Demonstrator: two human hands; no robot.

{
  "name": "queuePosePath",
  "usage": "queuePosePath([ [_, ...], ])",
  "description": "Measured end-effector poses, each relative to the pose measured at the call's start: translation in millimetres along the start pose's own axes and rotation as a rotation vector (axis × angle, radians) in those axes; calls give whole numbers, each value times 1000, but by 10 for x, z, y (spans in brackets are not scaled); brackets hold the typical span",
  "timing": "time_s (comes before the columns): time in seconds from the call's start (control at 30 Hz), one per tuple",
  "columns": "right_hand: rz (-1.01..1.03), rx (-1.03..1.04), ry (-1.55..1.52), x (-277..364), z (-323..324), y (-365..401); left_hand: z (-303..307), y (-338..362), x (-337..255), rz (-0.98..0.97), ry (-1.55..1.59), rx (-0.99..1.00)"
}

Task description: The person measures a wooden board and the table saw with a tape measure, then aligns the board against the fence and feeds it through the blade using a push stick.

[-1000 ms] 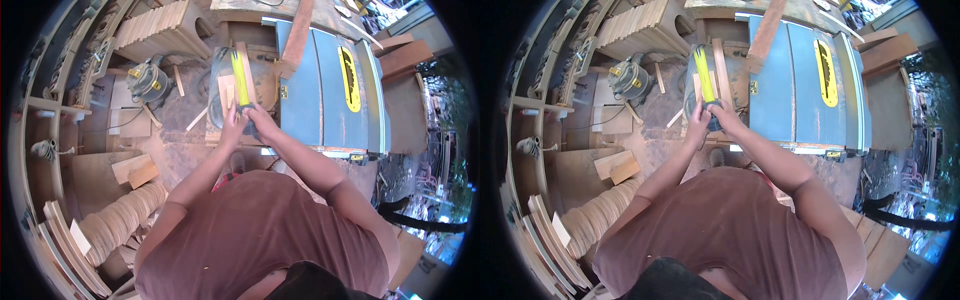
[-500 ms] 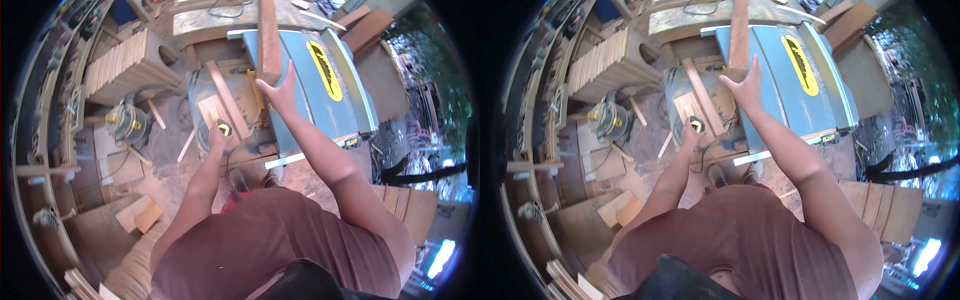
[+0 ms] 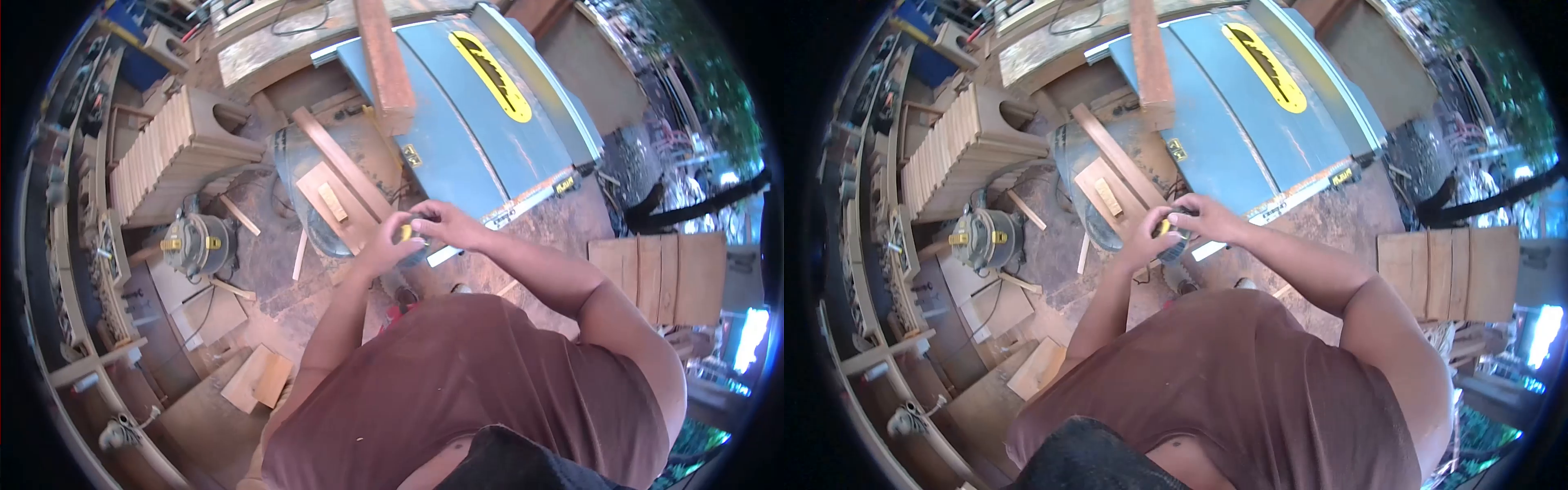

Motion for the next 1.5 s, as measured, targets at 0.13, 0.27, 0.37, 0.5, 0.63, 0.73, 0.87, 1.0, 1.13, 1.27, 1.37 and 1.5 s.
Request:
queuePosePath([
  [0.13, -139, 21, 47, 10, 509, 177, -373, -170, -180, 31, 18, 47],
  [0.27, -167, -147, 158, 313, 1454, 503, -357, -57, -763, 160, -266, 267],
  [0.37, -48, -496, -8, 190, 2930, 633, 97, 32, -253, 206, -160, 496],
  [0.5, 215, -984, -554, -133, 4378, 654, 402, 269, 200, 465, -207, 614],
  [0.63, 238, -991, -695, -329, 4651, 209, 142, 552, 204, 749, -154, 565],
  [0.73, 254, -907, -661, -442, 4714, -371, -39, 474, 141, 611, -245, 522],
  [0.87, 224, -758, -886, -672, 4540, -1156, -27, 369, -288, 808, -563, 219],
  [1.0, 154, -650, -982, -738, 4115, -1411, 255, 135, -610, 748, -832, 202],
  [1.13, 170, -578, -1012, -539, 3509, -1226, 127, -66, -907, 798, -734, 153],
  [1.27, 69, -496, -982, -767, 3056, -1391, -192, -492, -1106, 737, -864, 159],
  [1.37, 40, -542, -1096, -844, 3152, -1526, -193, -934, -1008, 614, -1029, 197],
  [1.5, -45, -510, -1090, -1003, 3346, -1466, -370, -1597, -1254, 645, -1338, 249],
])
Point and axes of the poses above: each hand's wrist, its own y-axis away from the middle knuckle, its own z-axis out of the back of the hand, x = y × z, the point moved 7 cm from there along -y, towards the middle knuckle, and after that the axes turned 12 degrees about -x, right-handed, at the moved point
